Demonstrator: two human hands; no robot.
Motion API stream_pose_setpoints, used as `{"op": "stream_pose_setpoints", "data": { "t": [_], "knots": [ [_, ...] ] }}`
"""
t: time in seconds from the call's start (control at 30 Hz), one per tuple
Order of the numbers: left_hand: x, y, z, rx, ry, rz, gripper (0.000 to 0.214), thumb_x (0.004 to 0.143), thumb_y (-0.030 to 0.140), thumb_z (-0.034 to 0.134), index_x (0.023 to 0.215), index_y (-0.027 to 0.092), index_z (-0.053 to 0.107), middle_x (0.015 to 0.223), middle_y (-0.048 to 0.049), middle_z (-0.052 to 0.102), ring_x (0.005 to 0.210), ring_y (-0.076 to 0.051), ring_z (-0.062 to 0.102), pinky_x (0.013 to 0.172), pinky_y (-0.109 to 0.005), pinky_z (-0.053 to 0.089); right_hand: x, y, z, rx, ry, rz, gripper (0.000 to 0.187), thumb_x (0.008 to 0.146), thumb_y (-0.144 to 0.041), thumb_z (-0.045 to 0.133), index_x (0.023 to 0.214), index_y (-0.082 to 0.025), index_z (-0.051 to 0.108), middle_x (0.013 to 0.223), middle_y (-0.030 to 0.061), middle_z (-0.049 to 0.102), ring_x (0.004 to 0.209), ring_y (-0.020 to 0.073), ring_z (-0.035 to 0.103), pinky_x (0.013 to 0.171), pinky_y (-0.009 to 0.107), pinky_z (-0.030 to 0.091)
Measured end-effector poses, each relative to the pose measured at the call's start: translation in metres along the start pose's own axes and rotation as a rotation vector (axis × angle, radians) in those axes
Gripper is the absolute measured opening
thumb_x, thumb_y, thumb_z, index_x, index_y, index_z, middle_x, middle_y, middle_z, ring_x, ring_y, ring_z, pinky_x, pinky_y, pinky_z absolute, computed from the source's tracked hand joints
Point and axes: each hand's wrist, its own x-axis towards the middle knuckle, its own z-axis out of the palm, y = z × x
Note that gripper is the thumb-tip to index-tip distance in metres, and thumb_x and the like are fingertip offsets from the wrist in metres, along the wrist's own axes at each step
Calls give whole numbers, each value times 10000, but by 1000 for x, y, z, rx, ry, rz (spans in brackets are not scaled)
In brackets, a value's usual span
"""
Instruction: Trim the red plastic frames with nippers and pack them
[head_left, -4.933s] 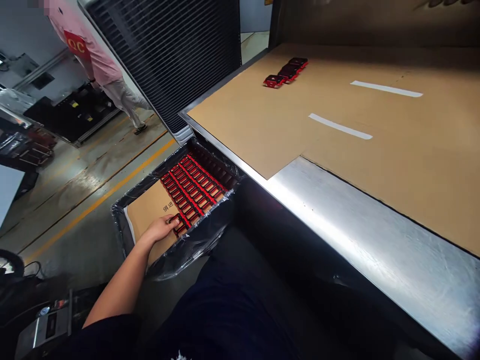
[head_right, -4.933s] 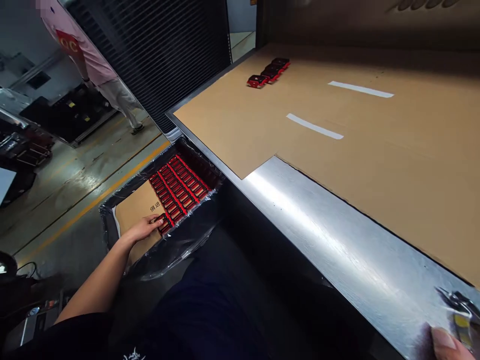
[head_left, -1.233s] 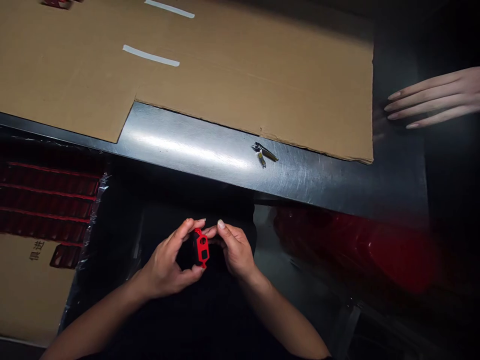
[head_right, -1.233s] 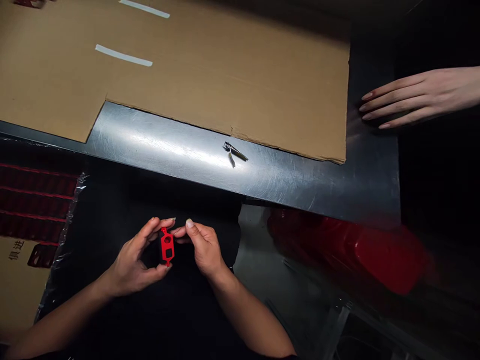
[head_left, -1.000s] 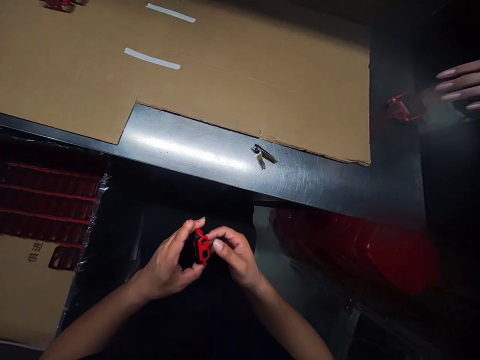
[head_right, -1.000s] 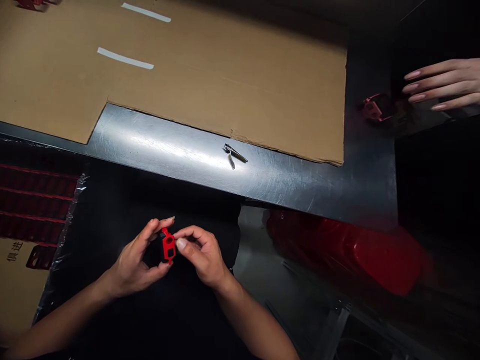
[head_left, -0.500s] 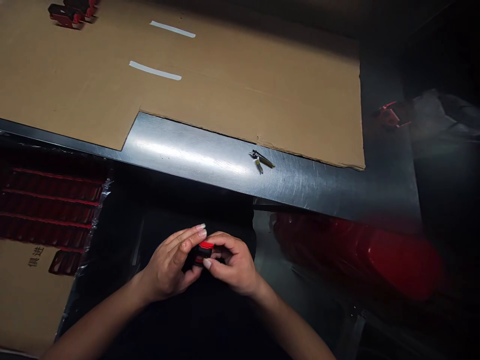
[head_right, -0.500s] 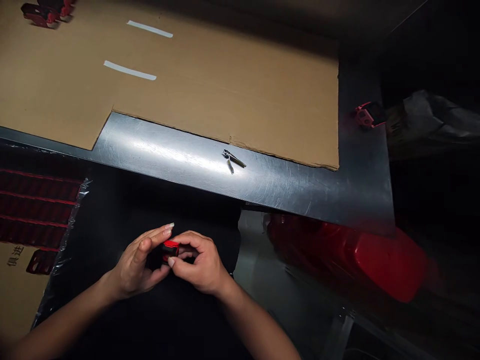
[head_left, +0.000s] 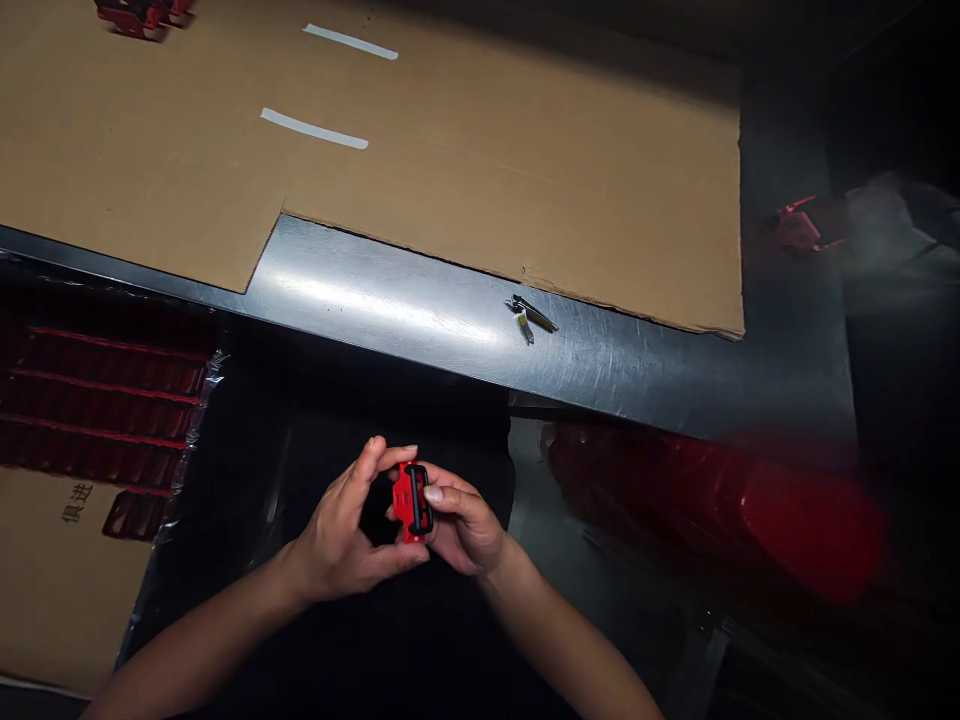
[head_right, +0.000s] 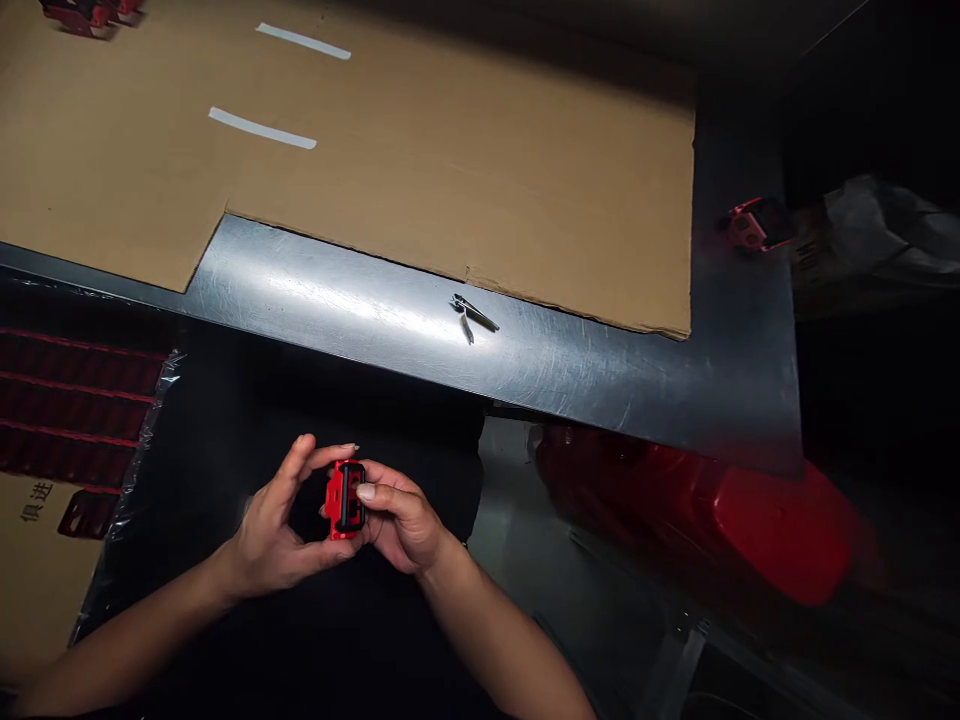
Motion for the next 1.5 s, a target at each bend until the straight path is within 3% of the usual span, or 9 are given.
{"op": "stream_pose_setpoints", "data": {
  "t": [0.2,0.47,0.67,0.8,0.9,1.03,1.17,1.37,1.5],
  "knots": [
    [-8,-4,0,13,-41,-215,1020,814,360,785,1603,321,140,1416,-143,594,1259,-290,625,1077,-556,509,3,-2,2,-112,150,-108,369,774,-420,818,993,-181,643,674,-31,632,510,81,551,474,177,462],
    [-8,-22,6,-946,-119,-530,547,852,417,746,1357,272,595,1317,-136,659,1185,-283,670,967,-436,588,-9,-26,21,-1464,172,-682,117,851,-166,720,893,-261,773,870,28,719,843,187,605,730,325,529],
    [-7,-21,7,-1112,31,-455,527,759,270,839,1248,298,643,1324,-61,638,1217,-209,639,1020,-301,538,-17,-53,31,-1637,112,-876,301,857,-104,671,1123,-241,700,1052,40,730,986,210,643,827,356,579],
    [-8,-21,2,-1066,82,-372,629,783,265,812,1360,293,562,1392,-85,561,1343,-310,552,1120,-431,482,-16,-105,21,-1720,685,-1200,335,877,-248,704,1209,-235,660,1084,75,706,954,234,662,855,429,569],
    [-7,-18,-2,-993,63,-312,628,801,255,793,1375,288,542,1395,-88,524,1350,-320,542,1087,-412,518,-7,-144,12,-1786,1126,-1116,524,795,-475,770,1238,-212,673,1145,108,669,968,281,653,852,487,556],
    [-5,-15,-3,-886,67,-202,654,809,249,775,1407,283,514,1427,-98,469,1339,-294,545,1048,-347,545,5,-169,6,-1807,1209,-969,277,809,-407,734,1006,-215,766,953,55,707,851,234,662,813,421,553],
    [-7,-17,-5,-749,82,-107,704,818,236,748,1463,280,469,1457,-91,432,1360,-236,507,1089,-292,501,-7,-161,8,-1667,1102,-1124,196,794,-285,738,968,-197,756,822,14,723,644,158,643,684,337,568],
    [-6,-9,-13,-378,52,-47,839,795,212,748,1540,246,363,1465,-125,473,1378,-263,475,1176,-400,425,-49,-98,24,-1664,317,-1170,253,790,-66,755,994,-215,768,976,60,729,841,173,719,666,279,622],
    [4,-1,-14,-188,-13,79,848,794,196,738,1549,215,352,1430,-142,510,1312,-265,516,1101,-412,498,-52,-53,27,-1562,129,-1095,174,815,-85,762,964,-175,756,992,85,742,840,171,725,681,280,634]
  ]
}}
